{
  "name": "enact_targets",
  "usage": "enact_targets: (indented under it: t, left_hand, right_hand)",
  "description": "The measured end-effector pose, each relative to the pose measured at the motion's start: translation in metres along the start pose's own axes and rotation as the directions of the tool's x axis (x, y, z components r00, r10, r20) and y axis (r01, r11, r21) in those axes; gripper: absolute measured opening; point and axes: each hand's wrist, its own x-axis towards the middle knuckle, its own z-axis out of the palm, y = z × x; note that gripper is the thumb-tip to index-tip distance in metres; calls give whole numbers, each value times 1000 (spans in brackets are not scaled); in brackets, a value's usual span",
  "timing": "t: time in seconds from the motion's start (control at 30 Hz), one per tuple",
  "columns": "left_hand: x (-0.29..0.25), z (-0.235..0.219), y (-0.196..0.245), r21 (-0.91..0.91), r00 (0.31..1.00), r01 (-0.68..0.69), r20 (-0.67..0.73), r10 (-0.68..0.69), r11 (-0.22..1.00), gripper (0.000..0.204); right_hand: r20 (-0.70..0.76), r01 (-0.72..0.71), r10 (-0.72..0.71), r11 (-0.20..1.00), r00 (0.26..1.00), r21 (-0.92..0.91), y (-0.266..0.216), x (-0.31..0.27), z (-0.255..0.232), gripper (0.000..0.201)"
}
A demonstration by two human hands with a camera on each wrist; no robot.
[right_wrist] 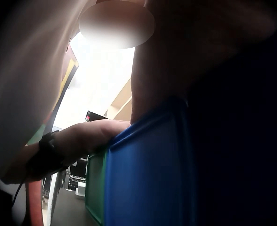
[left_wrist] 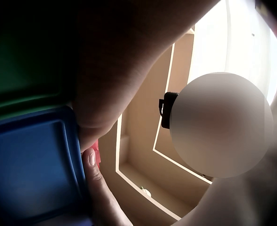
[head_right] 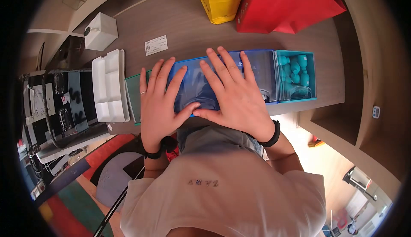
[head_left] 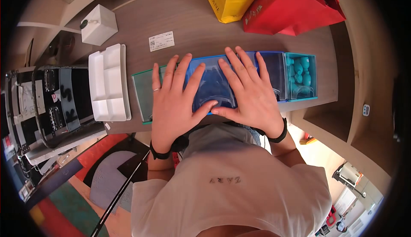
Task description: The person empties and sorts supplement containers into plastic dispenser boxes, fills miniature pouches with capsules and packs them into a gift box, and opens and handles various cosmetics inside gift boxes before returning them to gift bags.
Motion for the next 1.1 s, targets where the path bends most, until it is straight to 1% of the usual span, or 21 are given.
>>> enact_targets:
  t: [0.1, 0.2, 0.27, 0.3, 0.33, 0.37, 0.4, 0.47, 0.53, 0.57, 0.6, 0.63, 0.67, 0.7, 0.73, 0.8, 0.83, 0.87, 0.97, 1.03, 1.1]
  left_hand:
    - [0, 1, 0, 6, 1000, -6, -30, 6, 1000, 74]
    - [-1, -1, -3, -7, 999, -5, -47, 4, 1000, 72]
    - [-8, -4, -12, -241, 972, -121, -227, 65, 963, 63]
    - [-18, -9, -17, -231, 972, -107, -230, 53, 967, 63]
    - [-29, -15, -24, -306, 920, -107, -391, -23, 946, 59]
    - [-40, -21, -31, -376, 840, -122, -532, -106, 919, 54]
    - [-51, -24, -39, -368, 840, -109, -531, -113, 924, 54]
    - [-68, -24, -56, -518, 704, -7, -610, -364, 855, 53]
    - [-79, -16, -70, -575, 723, 23, -556, -411, 818, 63]
    - [-88, -7, -77, -620, 767, 38, -485, -420, 784, 76]
    - [-95, 3, -83, -698, 791, 24, -424, -440, 715, 86]
    - [-102, 15, -89, -780, 834, -13, -354, -423, 626, 98]
    - [-104, 23, -90, -817, 857, -33, -320, -404, 576, 104]
    - [-106, 30, -88, -851, 879, -51, -287, -381, 523, 111]
    - [-108, 37, -84, -847, 875, -51, -293, -386, 529, 111]
    - [-111, 51, -79, -918, 904, -40, -201, -377, 394, 123]
    - [-111, 58, -84, -934, 901, -76, -214, -377, 348, 129]
    - [-110, 60, -84, -933, 902, -82, -219, -373, 350, 129]
    - [-111, 70, -88, -954, 895, -70, -189, -404, 290, 128]
    - [-114, 79, -94, -942, 899, 9, -139, -415, 335, 126]
    - [-115, 83, -97, -935, 894, -5, -164, -416, 355, 124]
  right_hand:
    - [-45, 20, -19, 1000, 999, 9, -1, 1, 0, 95]
    - [-26, 25, -26, 999, 999, -33, -1, 0, 0, 96]
    - [-33, 32, -33, 999, 999, -35, -4, -1, -1, 96]
    - [-42, 27, -28, 999, 999, -39, -5, 0, -1, 95]
    - [-45, 43, -45, 999, 998, -31, -5, 1, 0, 95]
    - [-53, 42, -44, 998, 998, -44, -5, 0, 0, 96]
    - [-57, 39, -43, 998, 997, -56, -6, -1, 1, 96]
    - [-62, 49, -51, 998, 997, -39, -7, -3, 3, 95]
    - [-152, 32, -33, 999, 988, -10, -10, -2, 2, 94]
    - [-209, 22, -26, 1000, 978, -19, -13, -3, 2, 89]
    - [-211, 36, -38, 999, 977, -13, -15, -6, 2, 89]
    - [-237, 62, -85, 992, 968, -106, -17, -10, 2, 87]
    - [-259, 85, -136, 976, 956, -200, -21, -12, 1, 84]
    - [-237, 119, -157, 979, 959, -164, -29, -14, -3, 76]
    - [-238, 130, -167, 978, 957, -161, -38, -12, -5, 76]
    - [-125, 303, -304, 953, 944, -27, -58, -8, -7, 70]
    - [-103, 351, -347, 936, 932, 29, -69, -2, -7, 70]
    - [-108, 352, -347, 936, 932, 24, -78, 4, -4, 70]
    - [-72, 426, -424, 904, 903, 25, -97, 22, 14, 78]
    - [-41, 410, -411, 912, 911, -11, -100, 25, 36, 77]
    - [-4, 400, -401, 915, 916, -46, -101, 25, 47, 76]
